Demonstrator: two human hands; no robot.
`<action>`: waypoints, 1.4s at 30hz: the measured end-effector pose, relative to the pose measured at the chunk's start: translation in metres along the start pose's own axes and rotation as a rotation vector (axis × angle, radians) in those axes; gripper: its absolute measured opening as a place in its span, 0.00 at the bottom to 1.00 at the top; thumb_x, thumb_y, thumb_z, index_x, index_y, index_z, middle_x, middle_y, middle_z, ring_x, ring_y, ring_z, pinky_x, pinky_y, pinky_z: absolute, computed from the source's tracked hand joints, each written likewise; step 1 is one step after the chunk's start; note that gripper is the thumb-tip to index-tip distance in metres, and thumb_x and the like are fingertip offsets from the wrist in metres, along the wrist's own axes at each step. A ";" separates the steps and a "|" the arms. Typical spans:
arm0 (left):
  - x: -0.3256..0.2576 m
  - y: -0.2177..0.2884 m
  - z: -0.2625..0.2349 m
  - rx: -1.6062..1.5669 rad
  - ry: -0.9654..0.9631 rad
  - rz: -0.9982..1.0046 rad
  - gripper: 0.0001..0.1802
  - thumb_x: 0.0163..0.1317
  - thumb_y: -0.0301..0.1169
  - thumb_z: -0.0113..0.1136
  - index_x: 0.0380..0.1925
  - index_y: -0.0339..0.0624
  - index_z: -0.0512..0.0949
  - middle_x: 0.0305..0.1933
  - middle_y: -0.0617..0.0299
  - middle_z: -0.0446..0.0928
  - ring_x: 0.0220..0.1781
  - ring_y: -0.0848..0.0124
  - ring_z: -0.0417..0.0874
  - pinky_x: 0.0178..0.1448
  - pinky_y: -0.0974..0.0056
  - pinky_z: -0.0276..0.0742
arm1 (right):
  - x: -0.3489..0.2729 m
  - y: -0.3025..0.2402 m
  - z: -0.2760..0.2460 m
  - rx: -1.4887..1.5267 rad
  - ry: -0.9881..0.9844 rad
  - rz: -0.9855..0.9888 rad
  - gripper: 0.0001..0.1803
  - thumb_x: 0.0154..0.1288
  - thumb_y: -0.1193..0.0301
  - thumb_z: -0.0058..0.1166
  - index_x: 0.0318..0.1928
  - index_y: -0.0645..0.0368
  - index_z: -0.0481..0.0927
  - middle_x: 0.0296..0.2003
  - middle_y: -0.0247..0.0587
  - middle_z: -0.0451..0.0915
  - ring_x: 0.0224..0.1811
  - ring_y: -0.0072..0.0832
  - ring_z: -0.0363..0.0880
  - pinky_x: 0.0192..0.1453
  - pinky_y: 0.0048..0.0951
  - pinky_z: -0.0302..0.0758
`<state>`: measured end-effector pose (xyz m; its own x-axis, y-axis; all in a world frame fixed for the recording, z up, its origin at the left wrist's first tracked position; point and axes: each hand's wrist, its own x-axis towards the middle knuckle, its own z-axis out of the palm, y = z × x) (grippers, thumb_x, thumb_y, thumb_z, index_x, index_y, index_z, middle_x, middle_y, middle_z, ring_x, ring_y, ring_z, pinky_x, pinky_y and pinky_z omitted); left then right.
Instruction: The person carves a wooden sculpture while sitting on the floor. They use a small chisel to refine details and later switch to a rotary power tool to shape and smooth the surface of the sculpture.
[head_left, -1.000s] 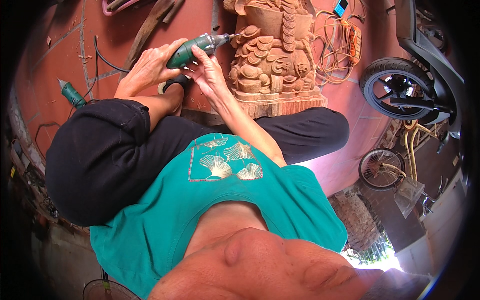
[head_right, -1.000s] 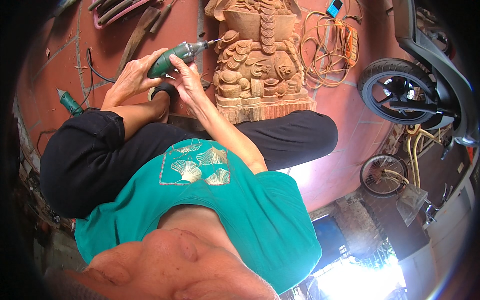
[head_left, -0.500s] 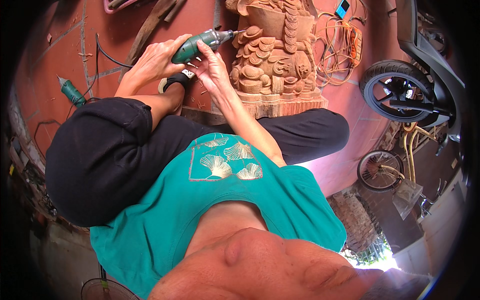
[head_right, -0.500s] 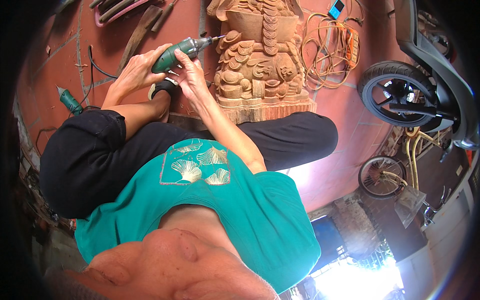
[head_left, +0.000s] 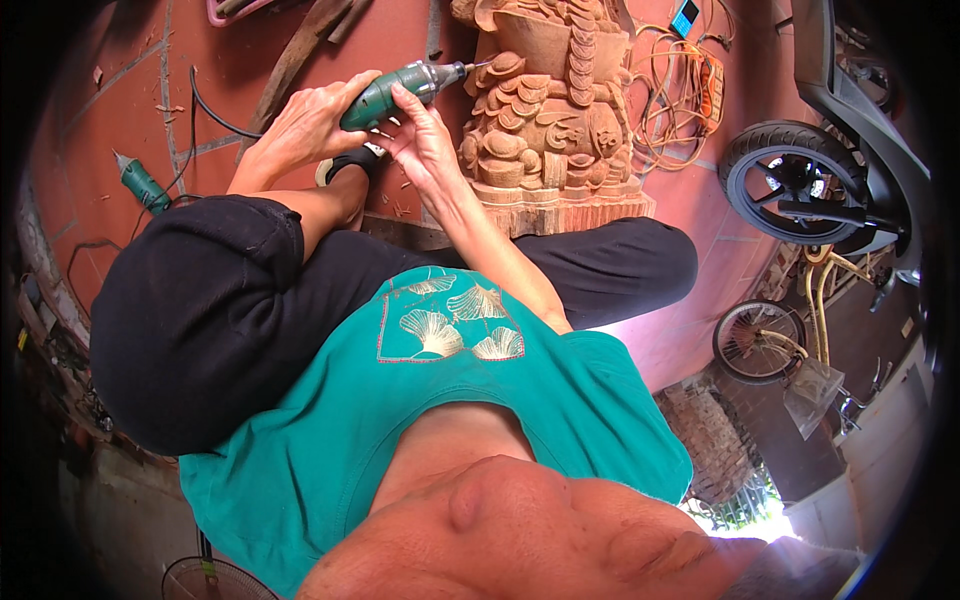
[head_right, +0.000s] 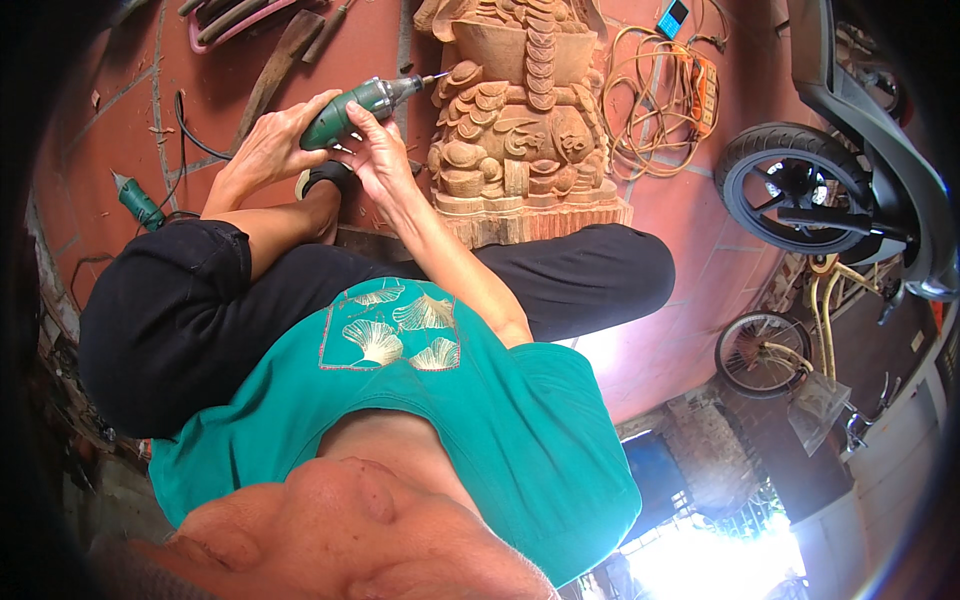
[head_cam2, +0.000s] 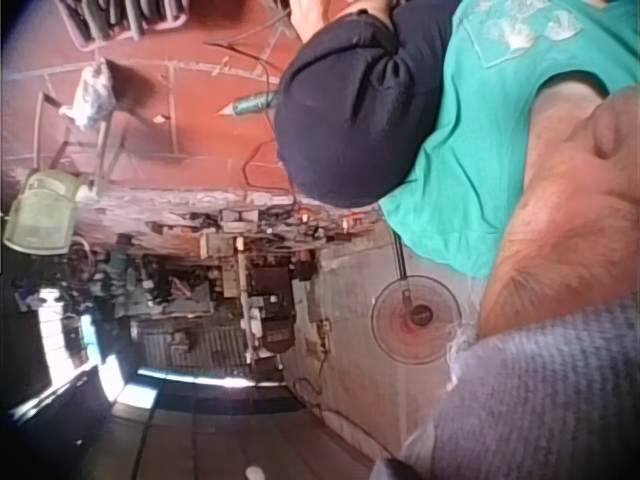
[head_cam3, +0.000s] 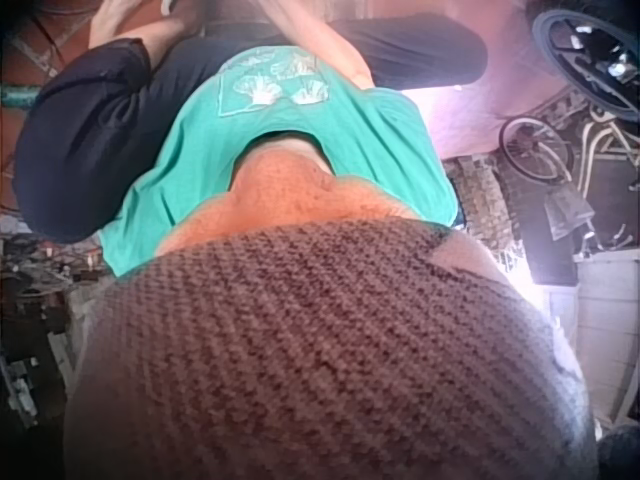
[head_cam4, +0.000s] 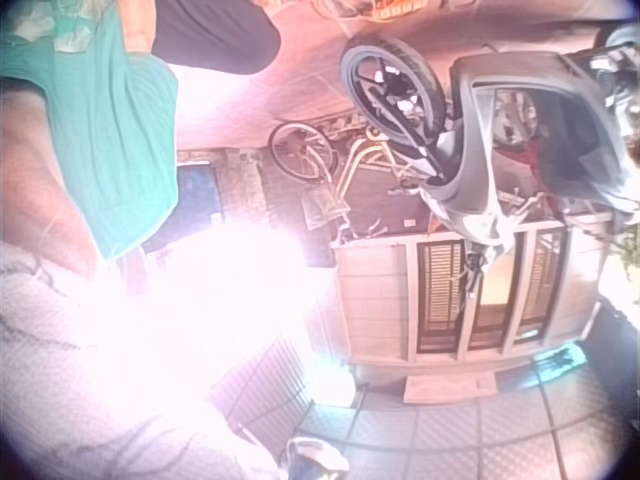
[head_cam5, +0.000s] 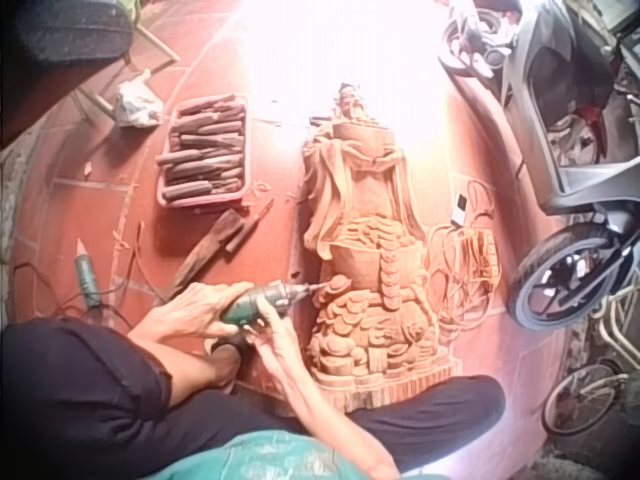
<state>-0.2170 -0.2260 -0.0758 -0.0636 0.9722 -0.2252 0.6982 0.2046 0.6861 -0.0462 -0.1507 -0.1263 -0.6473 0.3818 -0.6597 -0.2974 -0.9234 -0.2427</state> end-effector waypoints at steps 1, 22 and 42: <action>-0.001 0.000 -0.001 0.003 -0.003 -0.004 0.39 0.48 0.35 0.65 0.64 0.47 0.68 0.42 0.40 0.82 0.42 0.42 0.83 0.46 0.47 0.80 | -0.001 0.001 0.000 -0.001 -0.001 0.001 0.32 0.63 0.67 0.67 0.62 0.52 0.62 0.50 0.43 0.77 0.52 0.41 0.81 0.49 0.55 0.84; -0.006 0.002 -0.002 -0.020 -0.005 0.010 0.40 0.48 0.34 0.64 0.65 0.48 0.67 0.41 0.41 0.82 0.42 0.42 0.83 0.46 0.47 0.80 | -0.009 0.001 0.007 -0.006 -0.003 0.002 0.27 0.63 0.68 0.68 0.57 0.54 0.66 0.48 0.43 0.79 0.50 0.40 0.83 0.49 0.55 0.83; -0.011 -0.007 0.011 -0.043 0.092 0.052 0.40 0.48 0.40 0.75 0.61 0.41 0.70 0.35 0.44 0.82 0.40 0.45 0.84 0.43 0.47 0.78 | -0.008 -0.002 -0.003 -0.158 -0.002 0.048 0.23 0.66 0.59 0.64 0.56 0.56 0.75 0.52 0.42 0.81 0.57 0.40 0.79 0.65 0.54 0.74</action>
<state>-0.2135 -0.2395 -0.0856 -0.0951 0.9875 -0.1254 0.6711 0.1567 0.7246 -0.0387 -0.1523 -0.1223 -0.6596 0.3369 -0.6719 -0.1518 -0.9352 -0.3200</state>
